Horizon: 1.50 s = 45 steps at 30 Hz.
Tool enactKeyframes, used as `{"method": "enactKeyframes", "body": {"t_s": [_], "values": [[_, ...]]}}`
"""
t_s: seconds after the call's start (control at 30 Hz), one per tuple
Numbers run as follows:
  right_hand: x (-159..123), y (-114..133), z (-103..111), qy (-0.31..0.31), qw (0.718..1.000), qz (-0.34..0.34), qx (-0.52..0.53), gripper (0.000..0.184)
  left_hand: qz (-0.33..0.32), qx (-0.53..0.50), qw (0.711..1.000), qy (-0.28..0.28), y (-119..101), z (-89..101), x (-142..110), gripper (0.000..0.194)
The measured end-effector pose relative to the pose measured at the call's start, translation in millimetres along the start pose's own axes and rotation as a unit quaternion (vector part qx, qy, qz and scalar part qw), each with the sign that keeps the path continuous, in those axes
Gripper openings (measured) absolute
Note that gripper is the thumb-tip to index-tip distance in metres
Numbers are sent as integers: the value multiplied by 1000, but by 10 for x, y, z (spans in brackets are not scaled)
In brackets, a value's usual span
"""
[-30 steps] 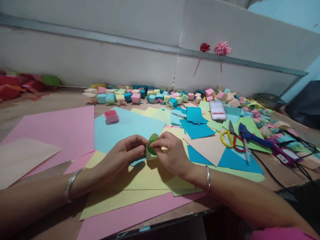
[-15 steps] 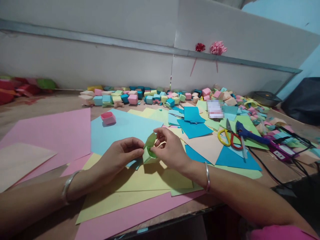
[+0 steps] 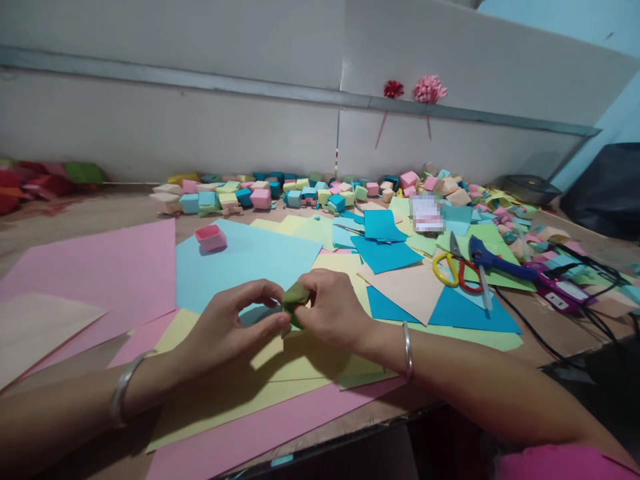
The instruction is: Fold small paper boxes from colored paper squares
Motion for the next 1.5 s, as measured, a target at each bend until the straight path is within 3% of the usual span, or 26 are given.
{"method": "enactKeyframes", "body": {"t_s": [0.2, 0.33, 0.47, 0.63, 0.8, 0.87, 0.97, 1.13, 1.5], "values": [[-43, 75, -139, 7, 998, 4, -59, 25, 8, 111, 994, 2, 1, -67, -30, 11], [-41, 127, -144, 31, 999, 8, -42, 25, -3, 163, 987, -3, -40, -53, -35, 12], [11, 136, -74, 98, 993, 7, 69, 23, -20, 112, 993, -31, -106, 51, -28, 17], [60, 22, 229, 64, 993, 18, 99, 18, 7, 32, 998, -52, -32, 133, -5, 20], [19, -202, -26, 186, 971, -62, 137, 39, -15, 0, 996, -92, 41, 218, -22, 18], [-2, -220, -108, 179, 964, -84, 178, 40, -30, 4, 994, -107, 39, 249, -37, 18], [1, -198, -163, 135, 958, -84, 238, 28, -58, 31, 993, -95, -27, 227, -43, 19], [27, -232, -132, 79, 966, -80, 234, 17, -94, 87, 989, -73, -190, 159, -62, 19], [12, -175, -236, 110, 962, -59, 244, 7, -73, 73, 993, -59, -75, 156, -46, 13]]}}
Point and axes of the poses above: each hand's wrist, its own x-axis towards the middle knuckle, its own z-axis out of the back of the hand, y = z × x, the point moved 9 cm from there along x, towards the middle knuckle, and after that the axes turned 14 degrees about y, right-handed, at the moved point
